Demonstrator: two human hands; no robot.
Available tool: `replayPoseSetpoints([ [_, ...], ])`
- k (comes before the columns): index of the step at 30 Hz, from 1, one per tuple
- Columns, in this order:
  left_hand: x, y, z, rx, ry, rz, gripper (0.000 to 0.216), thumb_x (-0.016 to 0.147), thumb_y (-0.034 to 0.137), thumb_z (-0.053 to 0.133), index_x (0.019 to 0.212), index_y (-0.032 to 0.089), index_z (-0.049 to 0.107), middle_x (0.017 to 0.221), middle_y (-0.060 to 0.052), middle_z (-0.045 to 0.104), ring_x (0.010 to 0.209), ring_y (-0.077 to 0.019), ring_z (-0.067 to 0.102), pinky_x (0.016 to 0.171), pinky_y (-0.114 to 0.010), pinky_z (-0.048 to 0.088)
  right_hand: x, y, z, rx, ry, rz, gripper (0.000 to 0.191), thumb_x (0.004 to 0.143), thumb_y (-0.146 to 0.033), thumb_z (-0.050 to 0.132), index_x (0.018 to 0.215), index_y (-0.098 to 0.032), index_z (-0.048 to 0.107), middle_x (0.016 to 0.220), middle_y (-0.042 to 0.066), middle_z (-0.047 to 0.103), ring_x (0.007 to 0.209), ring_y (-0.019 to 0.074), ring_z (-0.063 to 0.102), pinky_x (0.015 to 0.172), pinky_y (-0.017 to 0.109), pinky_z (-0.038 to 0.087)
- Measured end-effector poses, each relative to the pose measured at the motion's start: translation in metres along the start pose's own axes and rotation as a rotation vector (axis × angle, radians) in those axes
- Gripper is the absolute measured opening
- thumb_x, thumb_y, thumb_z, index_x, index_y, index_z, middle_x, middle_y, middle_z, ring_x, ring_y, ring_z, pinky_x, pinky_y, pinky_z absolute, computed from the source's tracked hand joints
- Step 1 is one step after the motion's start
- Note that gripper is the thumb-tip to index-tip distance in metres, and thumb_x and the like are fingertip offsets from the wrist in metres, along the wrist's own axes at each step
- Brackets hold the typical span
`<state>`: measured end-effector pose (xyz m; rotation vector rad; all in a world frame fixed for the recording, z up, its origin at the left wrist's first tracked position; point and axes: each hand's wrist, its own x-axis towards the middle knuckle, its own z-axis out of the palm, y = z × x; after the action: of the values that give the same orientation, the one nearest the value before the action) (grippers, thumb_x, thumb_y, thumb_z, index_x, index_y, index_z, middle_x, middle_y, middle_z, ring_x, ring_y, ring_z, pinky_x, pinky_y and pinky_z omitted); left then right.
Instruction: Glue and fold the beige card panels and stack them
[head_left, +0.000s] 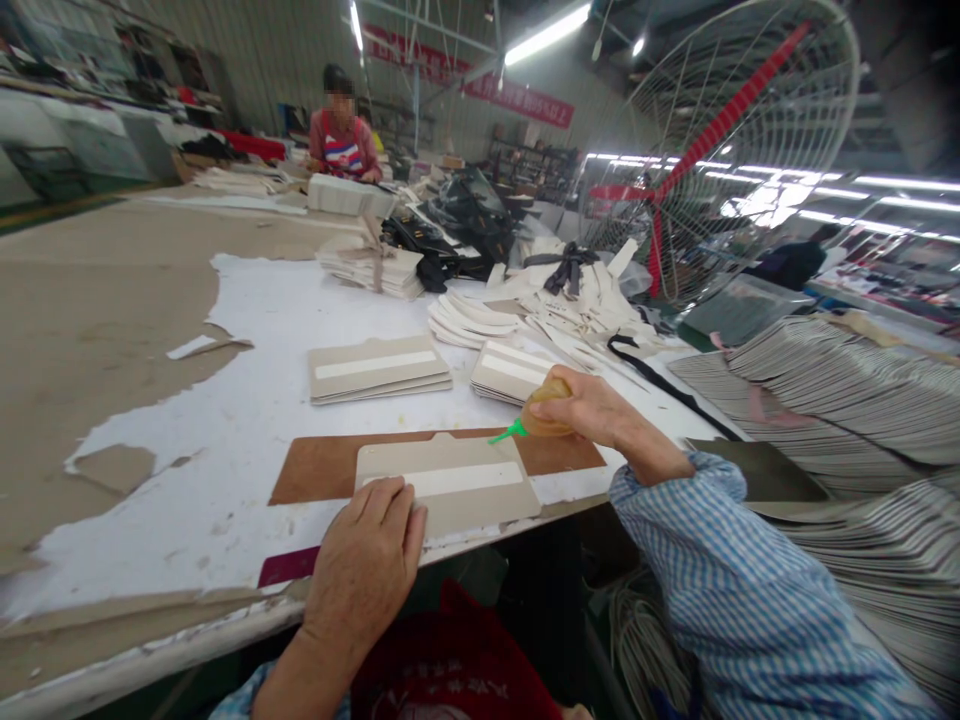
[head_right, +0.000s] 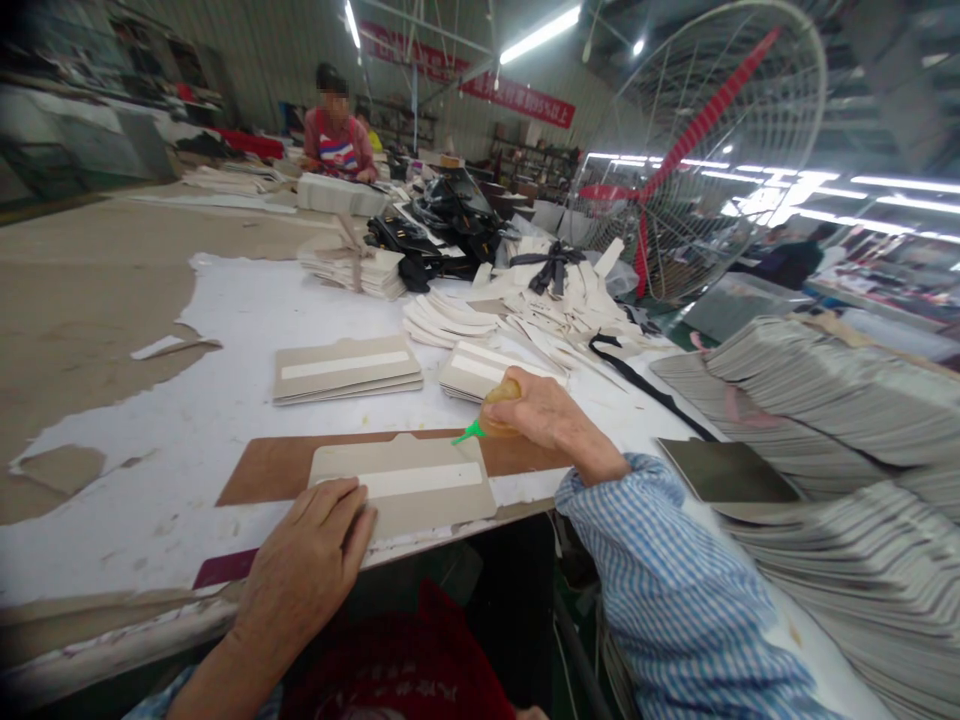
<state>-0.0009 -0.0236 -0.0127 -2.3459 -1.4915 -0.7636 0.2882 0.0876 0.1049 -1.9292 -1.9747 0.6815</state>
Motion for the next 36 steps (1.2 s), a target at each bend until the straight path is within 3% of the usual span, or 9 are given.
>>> replayPoseSetpoints([
  [17, -0.003, 0.002, 0.002, -0.016, -0.044, -0.032, 0.02, 0.094, 0.022, 0.061, 0.11, 0.011, 0.064, 0.111, -0.013, 0.069, 0.106, -0.0282, 0.064, 0.092, -0.047, 0.06, 0.011, -0.054, 0.032, 0.028, -0.038, -0.158, 0.022, 0.078, -0.042, 0.067, 0.08, -0.023, 0.056, 0.073, -0.001, 0.061, 0.069, 0.0169, 0.054, 0.059, 0.03, 0.034],
  [26, 0.002, 0.003, -0.001, -0.013, -0.022, -0.015, 0.019, 0.093, 0.02, 0.061, 0.109, 0.01, 0.064, 0.108, -0.014, 0.07, 0.102, -0.0278, 0.064, 0.09, -0.047, 0.061, 0.017, -0.076, 0.061, 0.158, -0.143, -0.208, 0.029, 0.079, -0.047, 0.069, 0.09, -0.023, 0.057, 0.078, -0.001, 0.062, 0.065, 0.0152, 0.054, 0.054, 0.026, 0.038],
  [31, 0.001, 0.002, -0.001, -0.002, -0.011, -0.012, 0.02, 0.092, 0.019, 0.062, 0.109, 0.009, 0.065, 0.108, -0.014, 0.07, 0.104, -0.0273, 0.064, 0.093, -0.046, 0.06, 0.014, -0.071, 0.073, 0.524, -0.157, -0.132, 0.031, 0.08, -0.046, 0.071, 0.099, -0.025, 0.059, 0.083, -0.001, 0.064, 0.064, 0.0148, 0.057, 0.049, 0.024, 0.041],
  [36, 0.001, 0.001, 0.001, 0.009, 0.004, -0.002, 0.02, 0.093, 0.021, 0.061, 0.109, 0.009, 0.065, 0.108, -0.014, 0.07, 0.103, -0.0279, 0.064, 0.092, -0.046, 0.059, 0.006, -0.016, 0.056, 1.128, -0.026, -0.021, 0.04, 0.079, -0.058, 0.072, 0.1, -0.024, 0.065, 0.084, 0.001, 0.069, 0.056, 0.0123, 0.054, 0.044, 0.023, 0.038],
])
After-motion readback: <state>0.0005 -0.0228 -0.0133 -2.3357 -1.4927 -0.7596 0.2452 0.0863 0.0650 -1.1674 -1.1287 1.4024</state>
